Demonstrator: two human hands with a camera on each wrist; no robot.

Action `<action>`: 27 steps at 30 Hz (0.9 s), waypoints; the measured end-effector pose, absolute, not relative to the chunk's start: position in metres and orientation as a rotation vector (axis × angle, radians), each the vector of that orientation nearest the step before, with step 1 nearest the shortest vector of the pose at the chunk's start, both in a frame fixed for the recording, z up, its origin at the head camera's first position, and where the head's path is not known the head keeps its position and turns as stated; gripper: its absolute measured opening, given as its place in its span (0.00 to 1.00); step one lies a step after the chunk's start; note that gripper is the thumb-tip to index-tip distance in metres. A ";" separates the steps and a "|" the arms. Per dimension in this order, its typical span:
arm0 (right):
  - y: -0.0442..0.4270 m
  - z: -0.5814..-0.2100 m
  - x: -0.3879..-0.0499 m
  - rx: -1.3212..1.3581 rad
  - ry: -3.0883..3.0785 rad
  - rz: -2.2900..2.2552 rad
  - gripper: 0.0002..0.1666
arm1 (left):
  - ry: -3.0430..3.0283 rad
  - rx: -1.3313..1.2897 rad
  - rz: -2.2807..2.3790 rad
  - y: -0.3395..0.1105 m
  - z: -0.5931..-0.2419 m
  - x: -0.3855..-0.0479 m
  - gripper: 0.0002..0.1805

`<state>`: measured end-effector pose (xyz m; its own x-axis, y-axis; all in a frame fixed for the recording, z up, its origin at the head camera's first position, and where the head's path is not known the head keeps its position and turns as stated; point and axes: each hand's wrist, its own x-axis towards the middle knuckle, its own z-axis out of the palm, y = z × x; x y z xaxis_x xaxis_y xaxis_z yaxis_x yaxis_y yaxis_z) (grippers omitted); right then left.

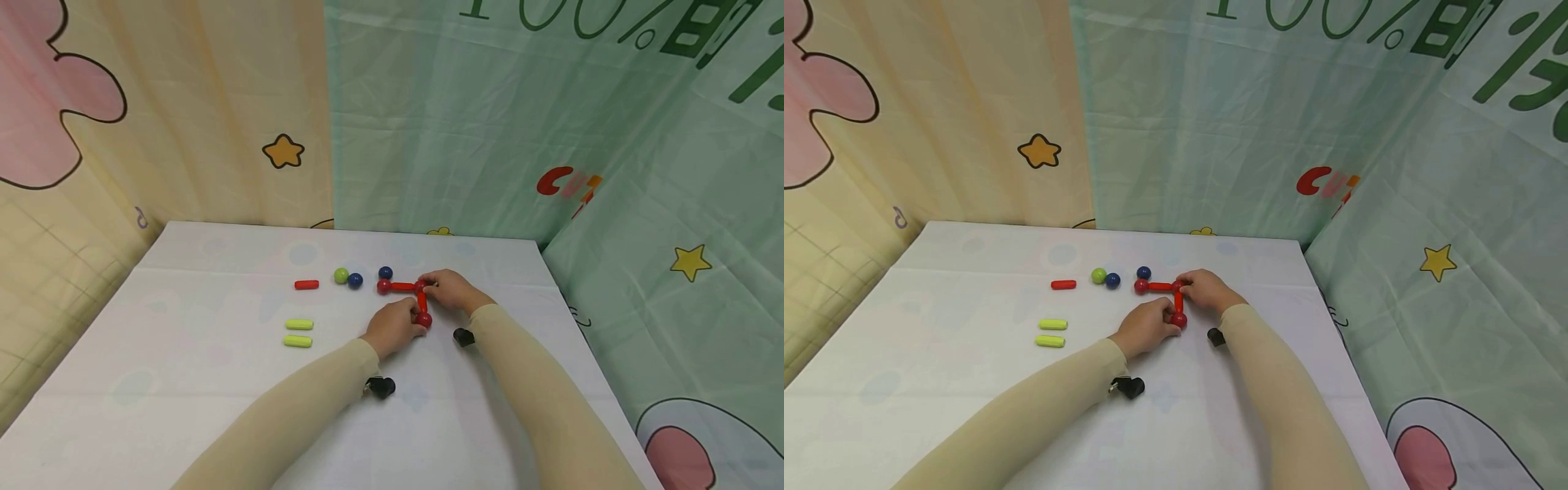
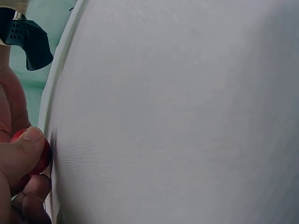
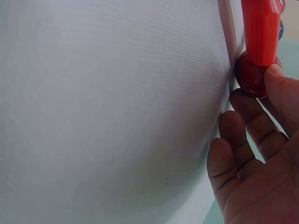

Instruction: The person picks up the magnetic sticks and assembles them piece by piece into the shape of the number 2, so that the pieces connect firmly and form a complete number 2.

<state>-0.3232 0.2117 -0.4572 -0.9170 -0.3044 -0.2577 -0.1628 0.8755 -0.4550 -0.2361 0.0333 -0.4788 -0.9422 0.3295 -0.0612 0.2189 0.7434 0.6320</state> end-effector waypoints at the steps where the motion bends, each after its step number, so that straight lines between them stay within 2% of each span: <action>1: 0.212 -0.457 -0.323 -0.346 2.721 -0.623 0.22 | 2.765 0.435 0.973 0.032 -0.477 -0.236 0.17; 10: 0.211 -0.457 -0.324 -0.284 2.700 -0.623 0.24 | 2.778 0.461 0.875 -0.001 -0.461 -0.242 0.23; 19: 0.212 -0.456 -0.326 -0.277 2.683 -0.607 0.24 | 2.896 0.458 0.795 -0.075 -0.447 -0.264 0.25; 27: 0.211 -0.454 -0.325 -0.323 2.700 -0.579 0.24 | 3.008 0.316 0.751 -0.138 -0.446 -0.279 0.26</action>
